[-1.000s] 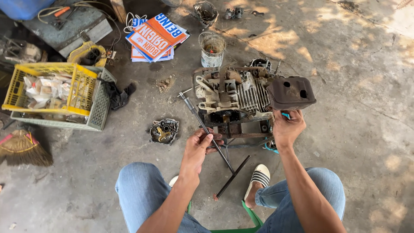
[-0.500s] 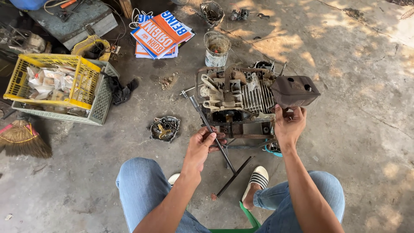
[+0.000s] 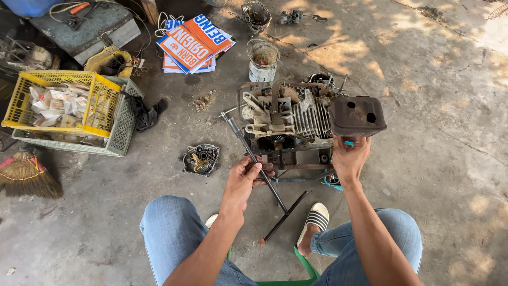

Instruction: Disassembling a motorcycle engine using various hand tools

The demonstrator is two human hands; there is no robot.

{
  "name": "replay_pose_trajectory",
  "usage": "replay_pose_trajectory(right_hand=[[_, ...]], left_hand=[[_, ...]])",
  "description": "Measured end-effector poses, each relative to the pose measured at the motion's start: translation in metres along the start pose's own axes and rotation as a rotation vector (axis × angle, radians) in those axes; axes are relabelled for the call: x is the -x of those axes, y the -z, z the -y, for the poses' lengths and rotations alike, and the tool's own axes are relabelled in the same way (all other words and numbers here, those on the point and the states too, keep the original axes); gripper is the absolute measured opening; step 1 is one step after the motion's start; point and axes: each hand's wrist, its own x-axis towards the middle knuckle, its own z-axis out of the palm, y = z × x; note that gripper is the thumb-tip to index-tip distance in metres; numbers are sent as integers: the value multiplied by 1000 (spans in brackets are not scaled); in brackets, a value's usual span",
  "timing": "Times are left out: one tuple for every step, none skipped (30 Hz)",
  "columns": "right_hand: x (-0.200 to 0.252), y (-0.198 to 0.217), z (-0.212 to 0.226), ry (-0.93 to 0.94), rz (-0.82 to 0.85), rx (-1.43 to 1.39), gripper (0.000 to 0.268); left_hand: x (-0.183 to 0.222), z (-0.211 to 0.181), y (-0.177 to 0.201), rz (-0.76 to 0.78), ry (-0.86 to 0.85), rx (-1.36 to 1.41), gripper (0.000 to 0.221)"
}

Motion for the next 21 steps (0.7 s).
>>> replay_pose_trajectory(right_hand=[[-1, 1, 4, -2, -2, 1, 21], [-2, 2, 9, -11, -5, -22, 21], [-3, 2, 13, -20, -9, -46, 21], [-2, 2, 17, -21, -11, -46, 21], [-2, 2, 21, -31, -27, -56, 21], [-2, 2, 24, -42, -44, -65, 22], [-2, 4, 20, -42, -47, -64, 22], [-2, 5, 15, -48, -37, -54, 20], [-3, 7, 11, -54, -27, -44, 19], [-3, 7, 7, -57, -31, -42, 19], [-4, 7, 4, -35, -51, -62, 19], [-5, 7, 1, -13, -69, -83, 19], [-4, 4, -1, -14, -71, -81, 19], [-1, 1, -3, 76, -150, 62, 20], [2, -1, -5, 167, -228, 205, 22], [3, -2, -3, 167, -234, 201, 22], [3, -2, 0, 191, -259, 238, 22], [5, -2, 3, 214, -280, 276, 22], [3, -4, 4, 213, -282, 272, 22], [3, -4, 3, 174, -283, 254, 21], [4, -3, 3, 135, -283, 235, 20]], left_hand=[[0, -1, 0, 2, 2, -1, 11], [0, -1, 0, -4, 6, -6, 11], [1, -2, 0, -10, 10, -10, 12], [0, -2, 1, -9, 10, -12, 12], [0, -1, 2, -6, 5, -12, 12], [-1, 0, 2, -2, 2, -10, 12], [0, -1, 2, 1, 3, -11, 12], [1, -3, 1, -9, 2, -9, 12], [2, -4, 1, -18, 1, -6, 11], [1, -3, 2, -14, 4, -8, 11], [0, -1, 3, -13, 5, -13, 12], [-1, 1, 4, -14, 5, -17, 12], [0, -2, 2, -12, 7, -17, 12], [2, -4, 0, -13, 18, -26, 12], [5, -7, -2, -15, 28, -34, 12], [4, -5, -1, -11, 23, -39, 12], [3, -4, -1, -15, 26, -38, 12], [5, -1, 1, -23, 30, -35, 12], [2, -3, 2, -23, 27, -38, 12], [2, -2, 2, -23, 18, -36, 13], [1, -2, 3, -23, 8, -34, 13]])
